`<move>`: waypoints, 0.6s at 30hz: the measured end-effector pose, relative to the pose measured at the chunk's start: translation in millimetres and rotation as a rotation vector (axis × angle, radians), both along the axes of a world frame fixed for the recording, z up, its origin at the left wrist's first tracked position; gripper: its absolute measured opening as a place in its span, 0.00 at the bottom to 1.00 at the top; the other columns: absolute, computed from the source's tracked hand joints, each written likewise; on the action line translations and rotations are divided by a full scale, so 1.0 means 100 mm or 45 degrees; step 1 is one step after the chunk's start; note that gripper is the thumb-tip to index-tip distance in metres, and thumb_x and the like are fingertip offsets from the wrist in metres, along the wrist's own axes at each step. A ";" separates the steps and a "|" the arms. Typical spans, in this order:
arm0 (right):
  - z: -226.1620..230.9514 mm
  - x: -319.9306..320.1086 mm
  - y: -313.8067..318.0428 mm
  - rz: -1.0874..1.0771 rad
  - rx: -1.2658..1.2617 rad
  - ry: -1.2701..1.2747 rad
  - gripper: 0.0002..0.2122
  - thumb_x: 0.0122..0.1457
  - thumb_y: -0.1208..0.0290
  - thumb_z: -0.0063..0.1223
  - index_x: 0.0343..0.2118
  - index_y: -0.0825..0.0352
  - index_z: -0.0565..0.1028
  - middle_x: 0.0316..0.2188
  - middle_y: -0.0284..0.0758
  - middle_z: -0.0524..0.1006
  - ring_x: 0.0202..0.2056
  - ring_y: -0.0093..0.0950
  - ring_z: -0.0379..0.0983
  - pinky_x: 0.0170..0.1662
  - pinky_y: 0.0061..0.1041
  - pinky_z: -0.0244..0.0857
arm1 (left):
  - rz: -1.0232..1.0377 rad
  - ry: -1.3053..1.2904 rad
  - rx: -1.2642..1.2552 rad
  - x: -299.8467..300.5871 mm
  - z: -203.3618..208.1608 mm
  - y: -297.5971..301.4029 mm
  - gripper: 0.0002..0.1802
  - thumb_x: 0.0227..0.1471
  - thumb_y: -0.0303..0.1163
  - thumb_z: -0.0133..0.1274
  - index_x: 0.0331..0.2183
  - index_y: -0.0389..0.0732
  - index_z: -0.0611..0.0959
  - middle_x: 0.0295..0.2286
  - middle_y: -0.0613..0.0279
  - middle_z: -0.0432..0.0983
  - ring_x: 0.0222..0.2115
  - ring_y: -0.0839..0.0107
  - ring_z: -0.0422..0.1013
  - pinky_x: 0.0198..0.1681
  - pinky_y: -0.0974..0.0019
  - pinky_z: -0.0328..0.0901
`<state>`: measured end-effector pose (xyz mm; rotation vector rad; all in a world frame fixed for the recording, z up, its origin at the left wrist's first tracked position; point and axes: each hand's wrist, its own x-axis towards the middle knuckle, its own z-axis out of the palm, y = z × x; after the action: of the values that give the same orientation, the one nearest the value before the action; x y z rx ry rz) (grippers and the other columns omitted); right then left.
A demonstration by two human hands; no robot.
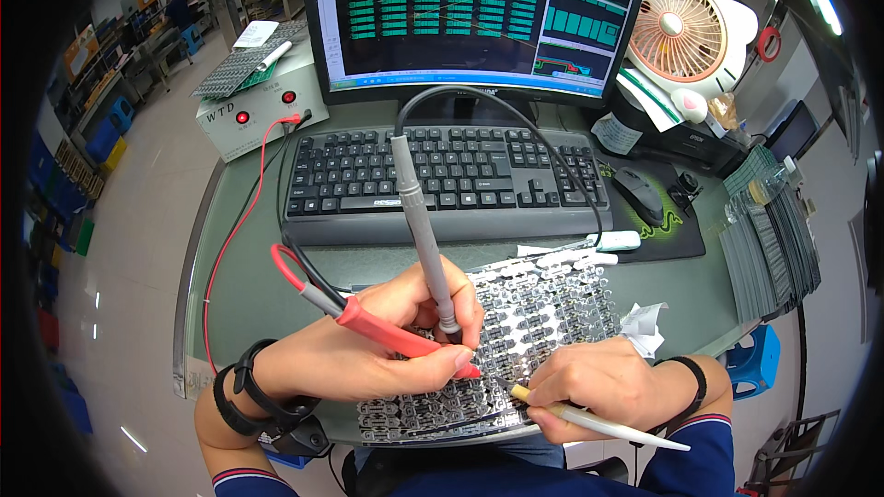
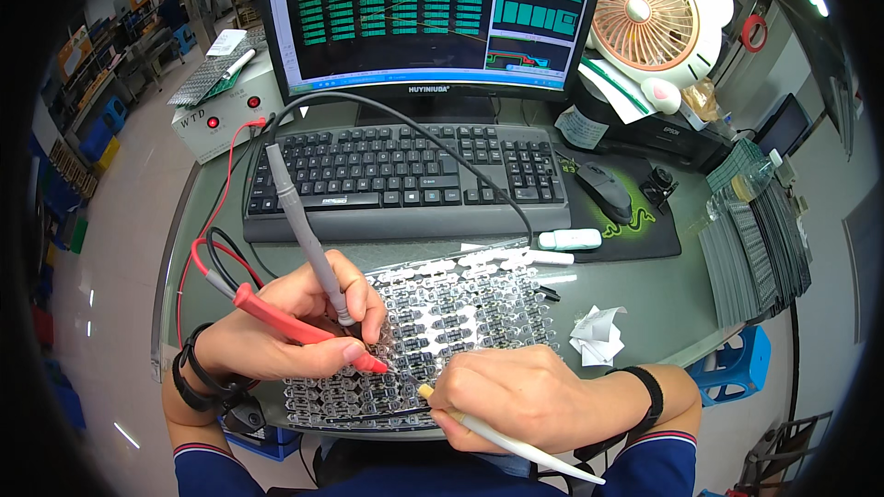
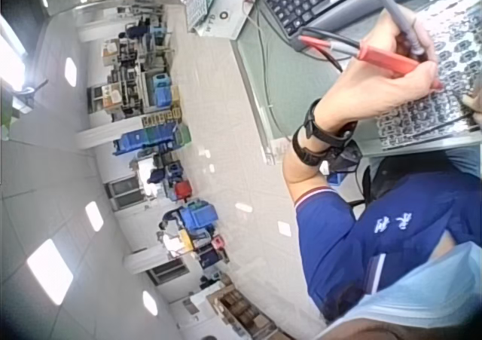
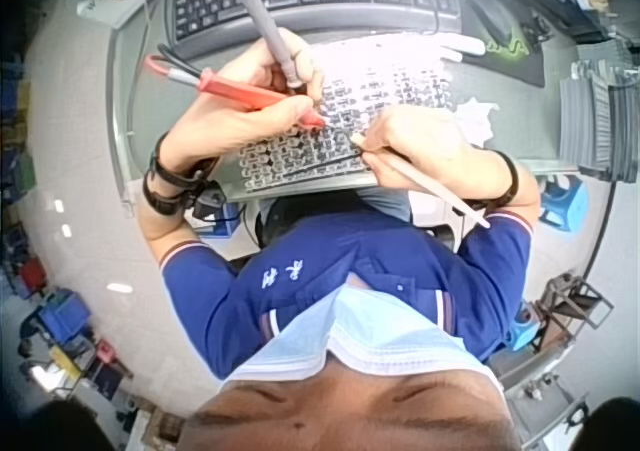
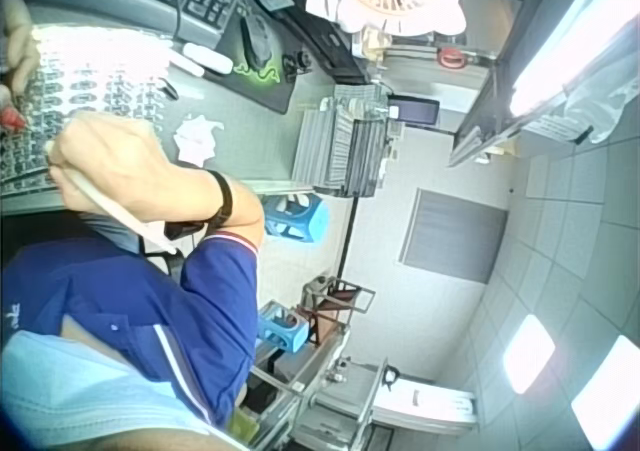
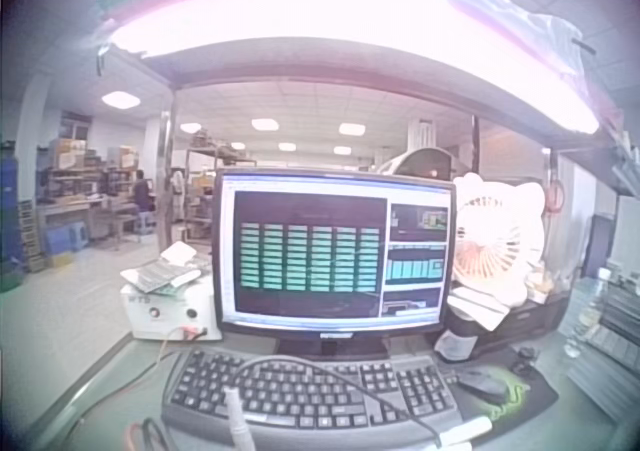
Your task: Testing a printed circuit board using multimeter probes and a computer test interface.
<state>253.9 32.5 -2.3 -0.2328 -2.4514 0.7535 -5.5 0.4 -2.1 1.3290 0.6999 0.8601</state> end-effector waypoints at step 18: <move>0.36 0.14 0.50 -0.101 0.113 -0.315 0.13 0.54 0.70 0.60 0.43 0.64 0.75 0.35 0.35 0.78 0.38 0.36 0.75 0.44 0.35 0.66 | 0.039 0.032 -0.060 0.01 0.07 -0.02 0.14 0.52 0.21 0.54 0.38 0.41 0.67 0.35 0.61 0.70 0.39 0.75 0.67 0.43 0.67 0.68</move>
<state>267.7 82.0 33.5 -0.4079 -2.6829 0.6114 -4.2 -1.5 5.0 1.2916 0.7576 0.8476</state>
